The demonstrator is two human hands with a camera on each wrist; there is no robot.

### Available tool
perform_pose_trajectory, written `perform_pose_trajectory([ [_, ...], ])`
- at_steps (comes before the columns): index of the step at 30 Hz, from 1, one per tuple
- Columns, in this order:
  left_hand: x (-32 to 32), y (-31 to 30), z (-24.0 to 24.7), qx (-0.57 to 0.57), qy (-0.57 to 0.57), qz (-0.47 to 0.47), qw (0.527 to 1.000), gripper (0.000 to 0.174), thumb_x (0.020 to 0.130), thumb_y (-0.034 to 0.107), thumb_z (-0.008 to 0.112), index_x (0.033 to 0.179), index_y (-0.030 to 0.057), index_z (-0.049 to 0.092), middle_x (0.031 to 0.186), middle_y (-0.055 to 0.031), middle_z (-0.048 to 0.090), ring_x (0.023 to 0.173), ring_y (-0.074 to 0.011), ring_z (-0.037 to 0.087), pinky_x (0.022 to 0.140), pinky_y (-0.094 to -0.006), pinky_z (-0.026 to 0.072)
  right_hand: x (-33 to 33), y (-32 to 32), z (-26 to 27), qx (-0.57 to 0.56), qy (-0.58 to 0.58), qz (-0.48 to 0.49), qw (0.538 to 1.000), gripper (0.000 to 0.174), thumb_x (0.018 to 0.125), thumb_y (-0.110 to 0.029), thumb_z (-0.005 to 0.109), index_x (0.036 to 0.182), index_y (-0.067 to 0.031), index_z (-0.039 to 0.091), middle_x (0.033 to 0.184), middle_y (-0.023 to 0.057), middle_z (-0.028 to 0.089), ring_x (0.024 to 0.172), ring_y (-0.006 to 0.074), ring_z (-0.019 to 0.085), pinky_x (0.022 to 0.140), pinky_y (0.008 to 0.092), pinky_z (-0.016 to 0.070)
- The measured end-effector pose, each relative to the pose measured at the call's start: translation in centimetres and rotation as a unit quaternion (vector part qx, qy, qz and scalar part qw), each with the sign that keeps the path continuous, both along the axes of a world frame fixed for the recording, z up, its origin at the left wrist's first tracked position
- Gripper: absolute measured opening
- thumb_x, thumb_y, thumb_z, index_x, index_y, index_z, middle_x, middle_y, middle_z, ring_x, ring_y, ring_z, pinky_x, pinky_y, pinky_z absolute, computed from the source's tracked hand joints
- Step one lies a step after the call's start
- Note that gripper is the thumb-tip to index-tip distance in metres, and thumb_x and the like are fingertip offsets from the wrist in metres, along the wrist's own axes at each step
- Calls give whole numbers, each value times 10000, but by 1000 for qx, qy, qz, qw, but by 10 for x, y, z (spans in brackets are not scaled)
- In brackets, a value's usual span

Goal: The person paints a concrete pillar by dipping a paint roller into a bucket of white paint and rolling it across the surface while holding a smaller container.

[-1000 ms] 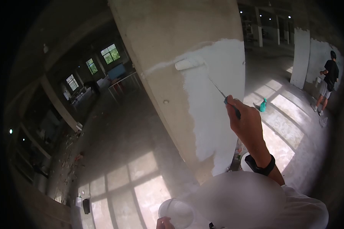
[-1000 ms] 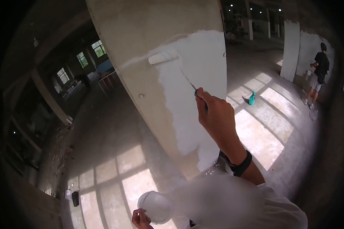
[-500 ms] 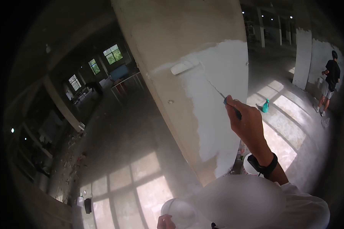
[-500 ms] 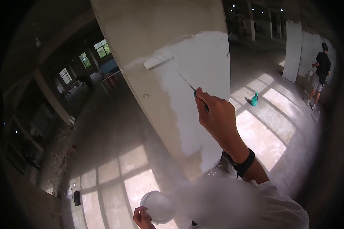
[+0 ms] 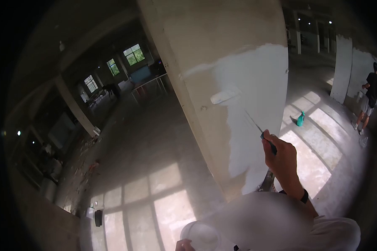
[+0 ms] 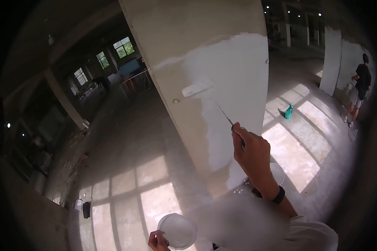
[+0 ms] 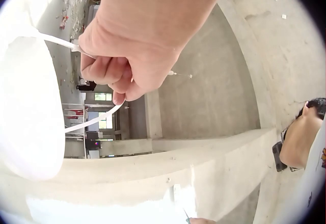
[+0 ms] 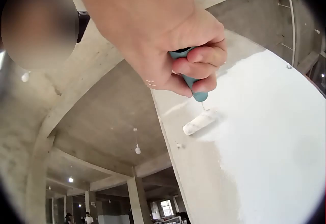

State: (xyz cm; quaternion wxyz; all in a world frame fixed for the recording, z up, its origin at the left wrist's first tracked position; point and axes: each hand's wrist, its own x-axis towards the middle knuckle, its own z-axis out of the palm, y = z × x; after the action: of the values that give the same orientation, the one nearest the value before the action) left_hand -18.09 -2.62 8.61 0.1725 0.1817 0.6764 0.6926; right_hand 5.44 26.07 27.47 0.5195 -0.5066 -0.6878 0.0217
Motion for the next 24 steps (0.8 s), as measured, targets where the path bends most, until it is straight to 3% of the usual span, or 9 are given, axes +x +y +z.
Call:
perform_pose_trajectory([
  [4, 4, 2, 16, -16, -14, -4, 1000, 157, 952, 172, 601, 882, 42, 655, 554, 72, 390, 473, -24, 277, 433, -223, 171, -5, 11, 36, 64, 4, 10, 998, 142, 913, -152, 633, 1020, -66, 664, 619, 93, 614, 519, 254, 604, 489, 344, 457],
  [10, 7, 6, 20, -3, -27, -22, 999, 171, 960, 173, 588, 870, 34, 631, 564, 61, 389, 487, -29, 278, 449, -218, 179, -24, 32, 12, 123, -19, 2, 992, 216, 928, -171, 612, 1130, -94, 619, 552, 64, 546, 454, 234, 555, 414, 357, 419],
  [18, 10, 1, 19, -21, -16, -29, 999, 157, 951, 169, 602, 876, 36, 639, 574, 62, 397, 493, -30, 297, 455, -215, 203, -3, 6, -41, 27, -50, 35, 998, 194, 920, -164, 620, 1092, -76, 640, 626, 94, 621, 526, 260, 614, 458, 358, 457],
  [21, 16, 0, 17, -14, -12, -33, 999, 153, 948, 172, 610, 882, 38, 643, 575, 70, 395, 488, -26, 290, 449, -215, 195, -1, -7, -72, -71, 41, 69, 994, 154, 912, -159, 629, 1016, -52, 669, 706, 128, 665, 600, 290, 649, 526, 358, 495],
  [24, 21, -3, 13, -13, -9, -27, 1000, 149, 950, 168, 609, 889, 39, 646, 568, 75, 390, 480, -24, 279, 443, -217, 187, -8, -12, -100, -62, 63, 60, 994, 136, 898, -150, 646, 969, -40, 684, 781, 146, 691, 674, 307, 676, 589, 350, 521],
])
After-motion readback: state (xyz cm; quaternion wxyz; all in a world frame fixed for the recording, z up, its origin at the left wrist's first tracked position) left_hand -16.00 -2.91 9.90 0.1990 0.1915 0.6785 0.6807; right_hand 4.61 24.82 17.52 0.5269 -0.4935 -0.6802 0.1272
